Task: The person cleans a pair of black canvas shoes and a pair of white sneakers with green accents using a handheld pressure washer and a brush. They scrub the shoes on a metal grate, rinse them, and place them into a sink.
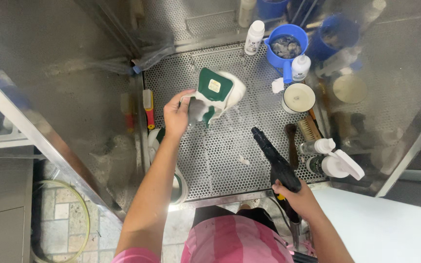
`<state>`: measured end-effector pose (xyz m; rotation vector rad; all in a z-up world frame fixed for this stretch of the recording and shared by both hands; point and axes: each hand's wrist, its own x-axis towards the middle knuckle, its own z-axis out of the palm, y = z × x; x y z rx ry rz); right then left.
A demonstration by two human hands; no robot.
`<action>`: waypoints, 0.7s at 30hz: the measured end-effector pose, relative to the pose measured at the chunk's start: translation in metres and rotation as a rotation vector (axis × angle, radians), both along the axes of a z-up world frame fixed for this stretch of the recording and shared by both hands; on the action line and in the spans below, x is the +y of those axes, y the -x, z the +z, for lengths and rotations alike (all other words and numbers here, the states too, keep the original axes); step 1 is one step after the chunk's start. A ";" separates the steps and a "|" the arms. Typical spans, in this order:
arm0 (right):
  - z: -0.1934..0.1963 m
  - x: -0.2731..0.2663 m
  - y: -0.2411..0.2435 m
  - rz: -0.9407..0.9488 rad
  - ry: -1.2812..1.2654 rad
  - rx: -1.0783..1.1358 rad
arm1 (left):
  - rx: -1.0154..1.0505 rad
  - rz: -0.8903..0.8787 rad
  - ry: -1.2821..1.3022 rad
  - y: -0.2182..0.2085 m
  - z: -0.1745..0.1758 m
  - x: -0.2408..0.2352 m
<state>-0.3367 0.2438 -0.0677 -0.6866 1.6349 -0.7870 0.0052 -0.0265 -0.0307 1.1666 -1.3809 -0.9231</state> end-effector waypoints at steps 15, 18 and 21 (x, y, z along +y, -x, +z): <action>0.013 -0.007 -0.008 0.023 -0.001 0.085 | 0.990 -0.043 -0.326 0.038 -0.027 -0.012; 0.017 -0.008 -0.008 0.013 -0.016 0.090 | 0.995 -0.010 -0.370 0.044 -0.018 -0.011; 0.021 -0.008 -0.007 0.013 -0.010 0.092 | 0.799 0.025 -0.394 0.043 -0.013 -0.012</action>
